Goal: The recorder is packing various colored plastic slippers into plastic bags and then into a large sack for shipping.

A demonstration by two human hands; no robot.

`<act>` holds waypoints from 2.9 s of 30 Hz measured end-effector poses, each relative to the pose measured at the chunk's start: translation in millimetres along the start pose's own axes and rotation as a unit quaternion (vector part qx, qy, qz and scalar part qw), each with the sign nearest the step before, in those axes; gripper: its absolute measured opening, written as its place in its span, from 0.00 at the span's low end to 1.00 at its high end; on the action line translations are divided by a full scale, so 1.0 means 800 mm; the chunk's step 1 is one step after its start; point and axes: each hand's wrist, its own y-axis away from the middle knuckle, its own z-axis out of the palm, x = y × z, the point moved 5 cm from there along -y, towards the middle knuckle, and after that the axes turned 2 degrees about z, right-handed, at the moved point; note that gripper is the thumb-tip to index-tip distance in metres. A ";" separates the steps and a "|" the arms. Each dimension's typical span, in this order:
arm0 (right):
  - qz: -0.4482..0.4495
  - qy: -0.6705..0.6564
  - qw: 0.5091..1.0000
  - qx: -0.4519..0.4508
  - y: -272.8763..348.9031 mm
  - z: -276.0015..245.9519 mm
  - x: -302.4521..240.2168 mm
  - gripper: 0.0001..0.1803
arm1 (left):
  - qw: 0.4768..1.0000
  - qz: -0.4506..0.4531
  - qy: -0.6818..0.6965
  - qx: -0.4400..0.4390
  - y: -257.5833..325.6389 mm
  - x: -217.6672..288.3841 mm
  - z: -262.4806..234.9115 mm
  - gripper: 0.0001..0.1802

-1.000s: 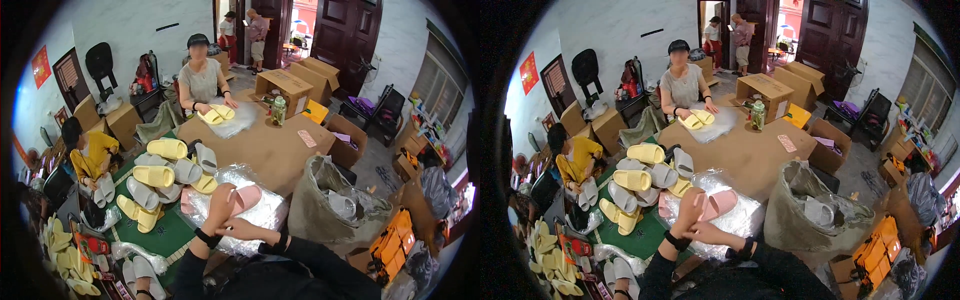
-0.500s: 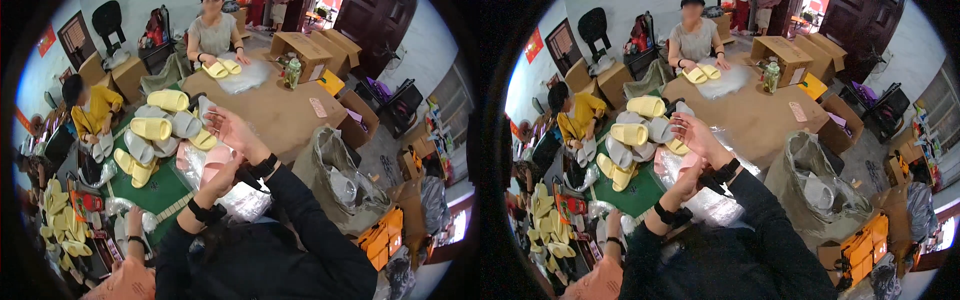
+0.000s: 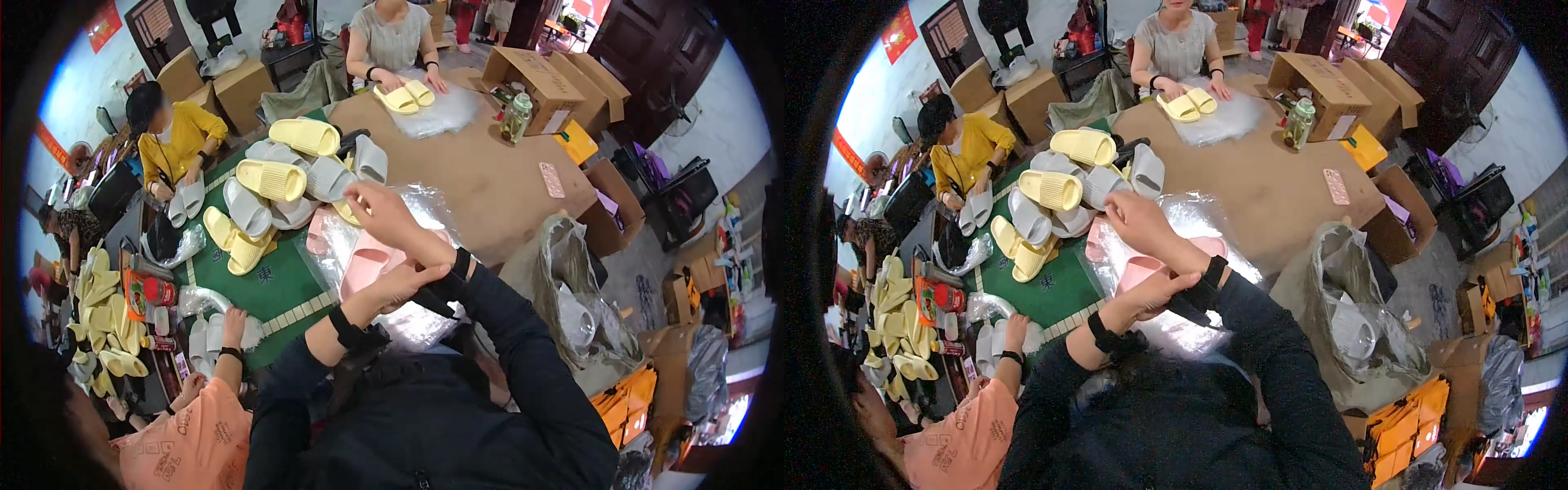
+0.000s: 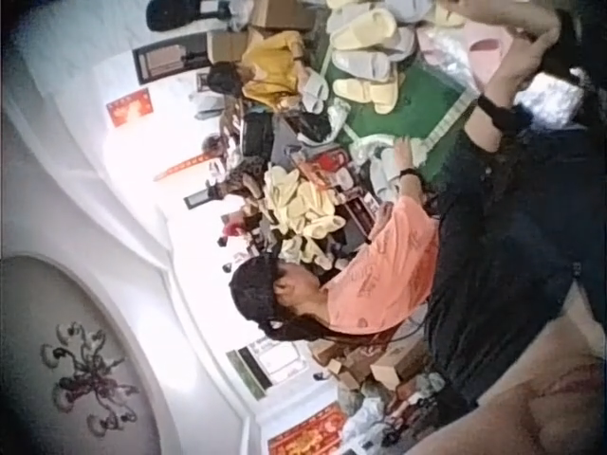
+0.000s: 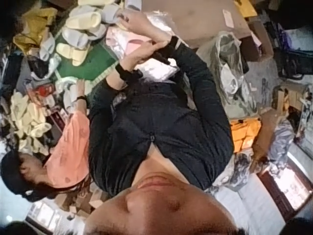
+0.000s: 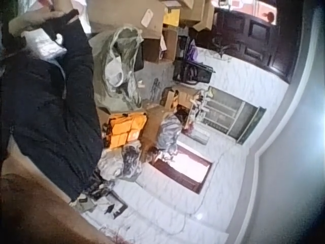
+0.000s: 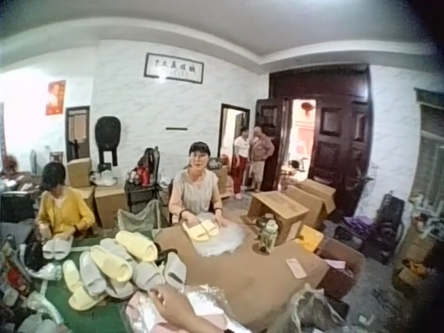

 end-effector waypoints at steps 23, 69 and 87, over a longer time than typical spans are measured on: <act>0.210 0.382 0.877 -0.201 0.178 0.075 0.237 0.31 | 0.792 0.063 -0.606 0.031 0.007 -0.275 -0.149 0.29; 0.320 0.246 0.892 -0.205 0.218 0.125 0.241 0.27 | 0.676 -0.041 -0.729 0.098 0.020 -0.265 -0.138 0.22; 0.488 -0.251 0.836 -0.014 0.284 -0.015 0.222 0.14 | 0.581 0.036 -0.808 0.087 0.023 -0.262 -0.126 0.20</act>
